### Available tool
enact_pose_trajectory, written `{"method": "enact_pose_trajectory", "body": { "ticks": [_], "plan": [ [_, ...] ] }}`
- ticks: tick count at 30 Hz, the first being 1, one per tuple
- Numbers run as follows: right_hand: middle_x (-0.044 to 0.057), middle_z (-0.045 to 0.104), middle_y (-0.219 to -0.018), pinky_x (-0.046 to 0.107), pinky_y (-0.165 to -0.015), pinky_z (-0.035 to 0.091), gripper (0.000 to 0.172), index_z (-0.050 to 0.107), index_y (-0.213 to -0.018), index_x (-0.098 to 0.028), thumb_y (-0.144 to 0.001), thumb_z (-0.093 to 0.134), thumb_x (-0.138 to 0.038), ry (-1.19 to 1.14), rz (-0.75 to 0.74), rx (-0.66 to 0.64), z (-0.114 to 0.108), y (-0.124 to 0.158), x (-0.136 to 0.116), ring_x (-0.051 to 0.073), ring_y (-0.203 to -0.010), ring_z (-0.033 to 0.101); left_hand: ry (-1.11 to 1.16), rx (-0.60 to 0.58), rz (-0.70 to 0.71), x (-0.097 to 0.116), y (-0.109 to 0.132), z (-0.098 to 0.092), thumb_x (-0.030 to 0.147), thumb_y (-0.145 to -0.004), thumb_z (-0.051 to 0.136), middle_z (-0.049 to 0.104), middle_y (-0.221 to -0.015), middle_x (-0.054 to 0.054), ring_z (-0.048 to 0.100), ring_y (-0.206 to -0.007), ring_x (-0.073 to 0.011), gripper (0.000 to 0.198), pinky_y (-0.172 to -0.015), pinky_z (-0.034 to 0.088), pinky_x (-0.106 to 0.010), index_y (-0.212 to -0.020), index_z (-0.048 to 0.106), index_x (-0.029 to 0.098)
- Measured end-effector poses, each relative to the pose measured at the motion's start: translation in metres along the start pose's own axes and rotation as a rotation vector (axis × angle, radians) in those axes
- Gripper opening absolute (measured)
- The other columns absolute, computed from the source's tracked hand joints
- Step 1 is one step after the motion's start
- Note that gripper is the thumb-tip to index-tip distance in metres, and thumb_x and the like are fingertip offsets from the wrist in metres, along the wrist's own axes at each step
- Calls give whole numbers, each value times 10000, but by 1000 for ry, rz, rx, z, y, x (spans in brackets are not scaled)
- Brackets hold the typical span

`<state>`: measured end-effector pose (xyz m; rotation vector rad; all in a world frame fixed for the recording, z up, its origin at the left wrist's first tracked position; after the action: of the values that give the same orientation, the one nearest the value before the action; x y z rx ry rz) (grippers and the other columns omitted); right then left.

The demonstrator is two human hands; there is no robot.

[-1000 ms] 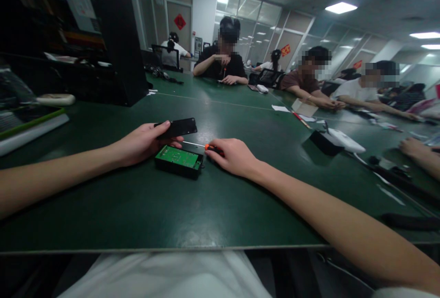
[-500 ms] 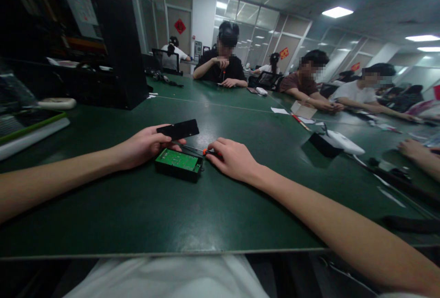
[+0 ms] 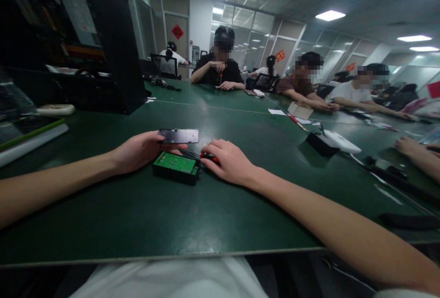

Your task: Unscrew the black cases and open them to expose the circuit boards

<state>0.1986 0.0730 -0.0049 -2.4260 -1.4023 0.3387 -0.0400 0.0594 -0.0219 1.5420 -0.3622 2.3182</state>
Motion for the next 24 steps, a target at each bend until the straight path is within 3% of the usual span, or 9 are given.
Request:
{"method": "enact_pose_trajectory", "body": {
  "ticks": [5,8,15,19,24],
  "plan": [
    [99,646,-1075,336,-882,454,326,628,-1109,-143,-997,471,-406,-67,16,58,-2,-2,0,185,-981,568,-60,41,19,1,1,2,191,-936,535,771,-1098,-183,730,-990,-290,318,-899,537,-397,-1190,688,75],
    [85,653,-1046,318,-881,446,290,633,-1072,-141,-981,514,-389,-190,95,108,-3,-4,0,169,-969,573,-173,99,-8,1,3,5,223,-944,599,777,-1074,-171,738,-967,-266,273,-866,546,-351,-1157,702,87],
    [29,637,-872,249,-770,422,290,644,-855,-138,-969,533,-379,-459,264,117,-5,-10,-9,116,-823,567,-246,97,-33,0,5,7,260,-909,672,796,-973,-129,754,-860,-228,203,-822,573,-323,-1031,755,120],
    [30,625,-813,247,-739,415,328,632,-785,-134,-967,538,-390,-442,220,105,-5,-11,-17,115,-783,558,-305,80,7,-2,3,4,293,-872,735,801,-958,-97,746,-893,-211,200,-838,570,-291,-998,770,142],
    [79,680,-946,300,-821,433,335,676,-933,-133,-938,579,-453,-290,106,86,-8,-11,-23,165,-894,584,-298,59,52,-3,4,3,341,-838,774,801,-980,-104,749,-909,-236,277,-876,568,-333,-1032,763,144]
  ]
}}
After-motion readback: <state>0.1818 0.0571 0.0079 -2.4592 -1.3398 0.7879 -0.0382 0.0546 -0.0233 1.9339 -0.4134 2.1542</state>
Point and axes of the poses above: each hand's wrist, its own y-axis away from the middle knuckle, its own z-axis out of the palm, x = y × z, the point moved 3 cm from there along -y, towards the middle knuckle
